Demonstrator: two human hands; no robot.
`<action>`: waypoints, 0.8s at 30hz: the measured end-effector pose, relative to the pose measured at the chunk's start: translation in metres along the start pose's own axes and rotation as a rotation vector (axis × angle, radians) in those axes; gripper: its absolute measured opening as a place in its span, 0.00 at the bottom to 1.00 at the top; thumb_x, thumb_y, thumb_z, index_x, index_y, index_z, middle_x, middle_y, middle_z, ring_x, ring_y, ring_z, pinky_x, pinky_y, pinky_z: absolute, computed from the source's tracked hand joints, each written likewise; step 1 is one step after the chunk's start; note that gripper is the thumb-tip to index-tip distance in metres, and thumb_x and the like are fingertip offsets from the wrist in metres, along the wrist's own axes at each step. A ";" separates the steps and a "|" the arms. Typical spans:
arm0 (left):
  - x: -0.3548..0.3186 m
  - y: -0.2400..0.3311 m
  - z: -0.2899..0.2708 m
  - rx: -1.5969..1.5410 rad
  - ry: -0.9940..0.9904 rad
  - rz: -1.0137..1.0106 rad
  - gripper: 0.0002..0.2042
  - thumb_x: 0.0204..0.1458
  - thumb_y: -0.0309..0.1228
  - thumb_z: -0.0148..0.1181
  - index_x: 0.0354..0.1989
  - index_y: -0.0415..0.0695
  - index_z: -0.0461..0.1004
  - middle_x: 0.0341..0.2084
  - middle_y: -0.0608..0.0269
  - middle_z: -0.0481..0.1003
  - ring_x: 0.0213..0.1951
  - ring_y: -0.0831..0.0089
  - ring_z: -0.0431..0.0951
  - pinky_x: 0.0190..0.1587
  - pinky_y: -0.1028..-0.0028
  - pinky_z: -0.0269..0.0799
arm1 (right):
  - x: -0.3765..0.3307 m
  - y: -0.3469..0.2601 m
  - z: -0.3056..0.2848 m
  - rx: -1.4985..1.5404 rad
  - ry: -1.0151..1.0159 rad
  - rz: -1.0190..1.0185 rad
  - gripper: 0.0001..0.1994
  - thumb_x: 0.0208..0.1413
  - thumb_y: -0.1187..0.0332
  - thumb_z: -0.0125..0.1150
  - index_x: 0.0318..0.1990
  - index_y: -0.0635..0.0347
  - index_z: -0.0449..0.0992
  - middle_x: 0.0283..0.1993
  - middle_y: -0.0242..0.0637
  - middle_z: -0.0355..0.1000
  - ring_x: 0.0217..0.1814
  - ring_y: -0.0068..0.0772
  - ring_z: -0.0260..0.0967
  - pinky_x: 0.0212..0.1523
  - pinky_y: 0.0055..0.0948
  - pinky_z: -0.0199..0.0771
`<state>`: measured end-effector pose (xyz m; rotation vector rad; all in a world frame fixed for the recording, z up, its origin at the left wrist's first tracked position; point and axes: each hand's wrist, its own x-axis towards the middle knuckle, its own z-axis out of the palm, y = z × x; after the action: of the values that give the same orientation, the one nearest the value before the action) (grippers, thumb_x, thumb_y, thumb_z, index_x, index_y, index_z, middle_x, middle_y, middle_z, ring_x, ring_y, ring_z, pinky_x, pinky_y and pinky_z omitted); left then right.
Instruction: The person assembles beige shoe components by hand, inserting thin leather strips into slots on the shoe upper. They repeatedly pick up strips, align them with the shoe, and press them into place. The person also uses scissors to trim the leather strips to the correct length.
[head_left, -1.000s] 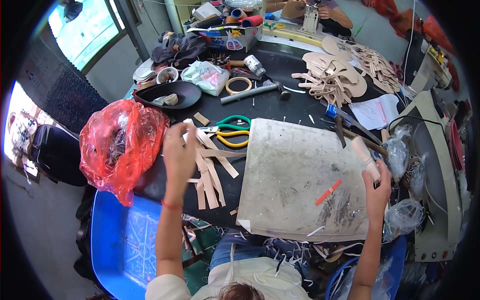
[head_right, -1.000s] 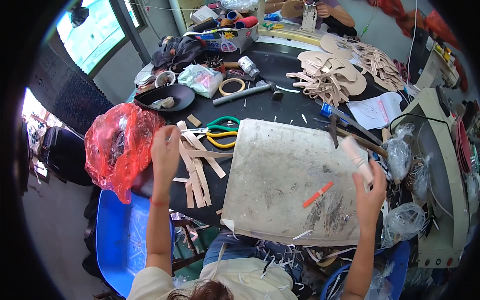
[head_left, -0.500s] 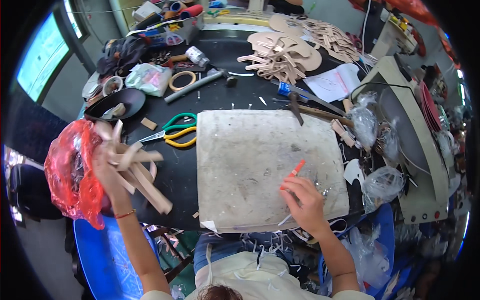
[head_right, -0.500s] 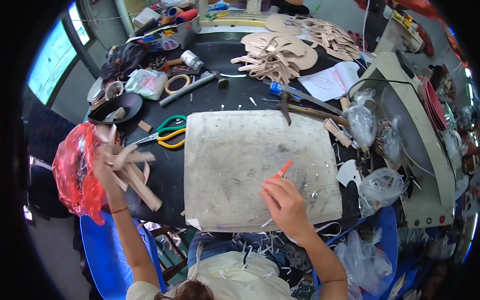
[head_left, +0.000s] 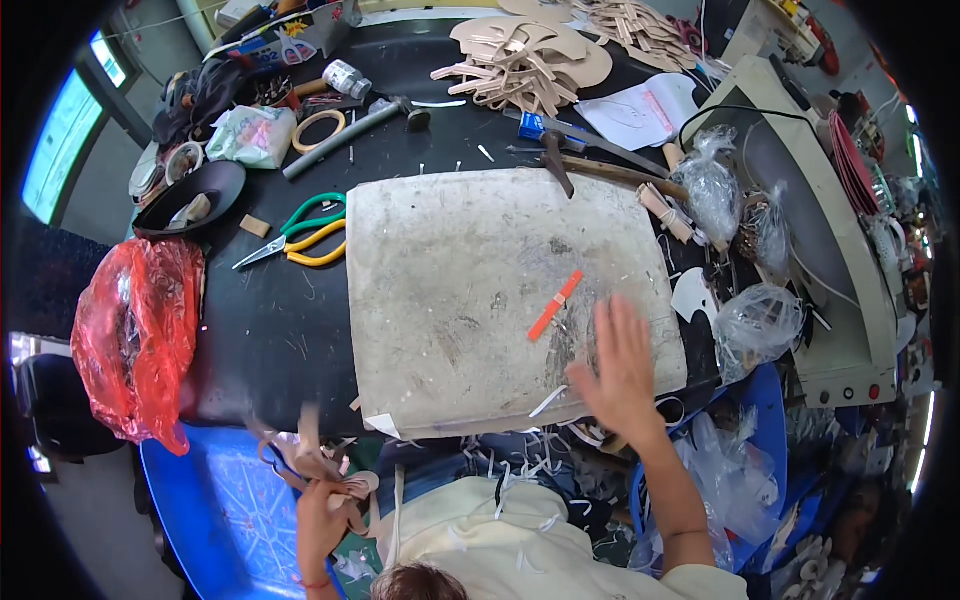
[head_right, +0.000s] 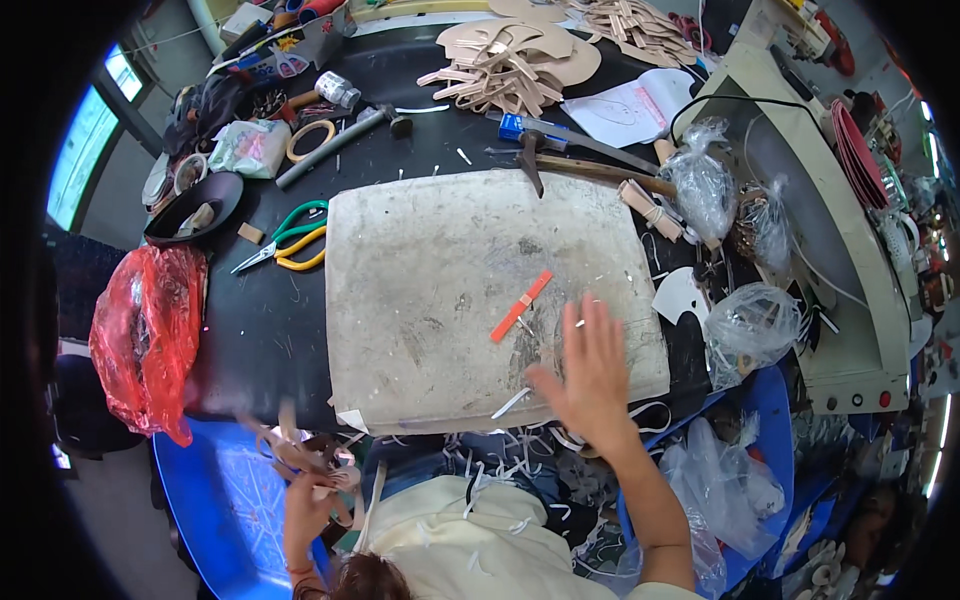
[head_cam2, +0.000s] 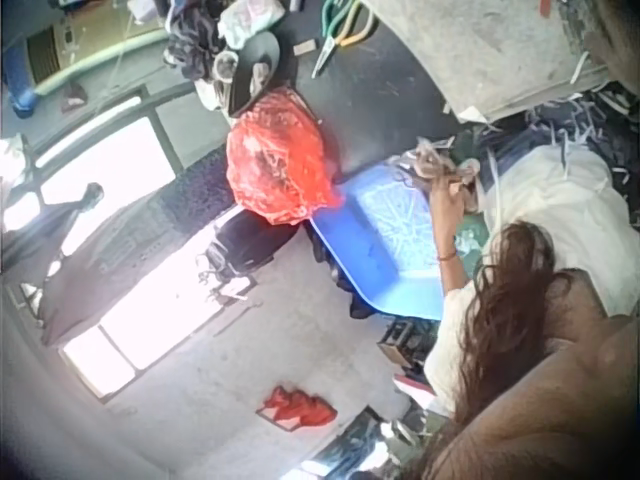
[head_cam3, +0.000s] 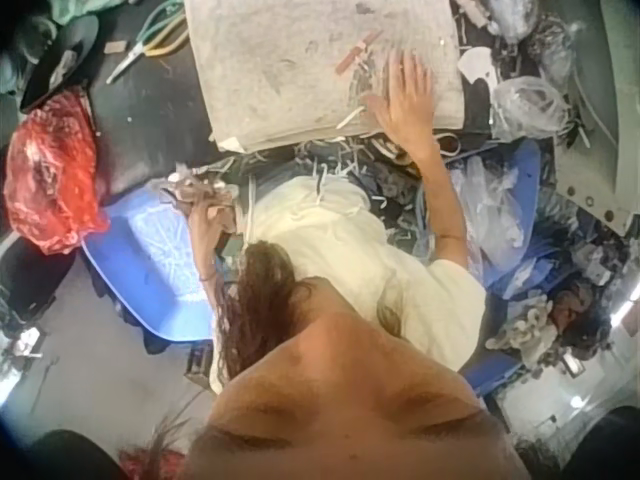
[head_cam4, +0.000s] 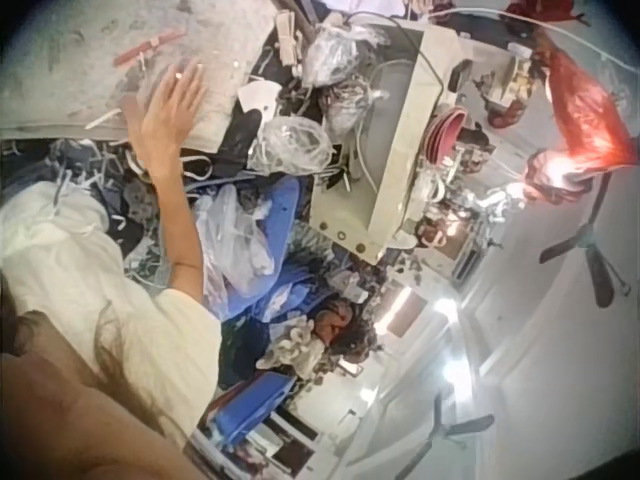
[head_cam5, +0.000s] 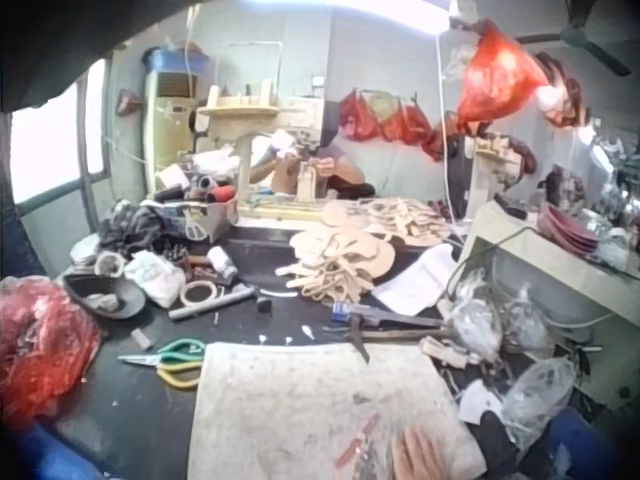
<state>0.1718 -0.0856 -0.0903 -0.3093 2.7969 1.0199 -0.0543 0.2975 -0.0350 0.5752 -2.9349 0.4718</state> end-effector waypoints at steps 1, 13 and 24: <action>-0.011 -0.031 0.032 0.068 0.025 0.013 0.15 0.41 0.22 0.58 0.41 0.43 0.73 0.33 0.50 0.74 0.36 0.51 0.74 0.41 0.64 0.70 | -0.005 -0.014 -0.004 0.087 -0.022 -0.105 0.35 0.54 0.53 0.57 0.63 0.67 0.55 0.66 0.59 0.49 0.69 0.60 0.43 0.66 0.54 0.41; 0.092 -0.206 0.150 0.415 0.479 -0.376 0.18 0.47 0.33 0.59 0.48 0.41 0.70 0.45 0.49 0.72 0.44 0.52 0.73 0.52 0.60 0.62 | 0.050 -0.002 -0.016 0.007 0.121 -0.388 0.19 0.49 0.74 0.54 0.50 0.63 0.71 0.55 0.47 0.68 0.59 0.47 0.64 0.60 0.39 0.61; 0.075 -0.102 0.120 -0.073 0.176 -0.076 0.24 0.42 0.24 0.62 0.52 0.37 0.65 0.49 0.41 0.67 0.52 0.45 0.65 0.54 0.59 0.61 | 0.065 0.006 0.001 -0.505 0.199 -0.587 0.07 0.41 0.69 0.54 0.29 0.62 0.71 0.24 0.33 0.62 0.29 0.30 0.61 0.33 0.28 0.61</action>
<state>0.1322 -0.0948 -0.2595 -0.5344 2.8793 1.1310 -0.1170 0.2800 -0.0262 1.1574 -2.3846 -0.2542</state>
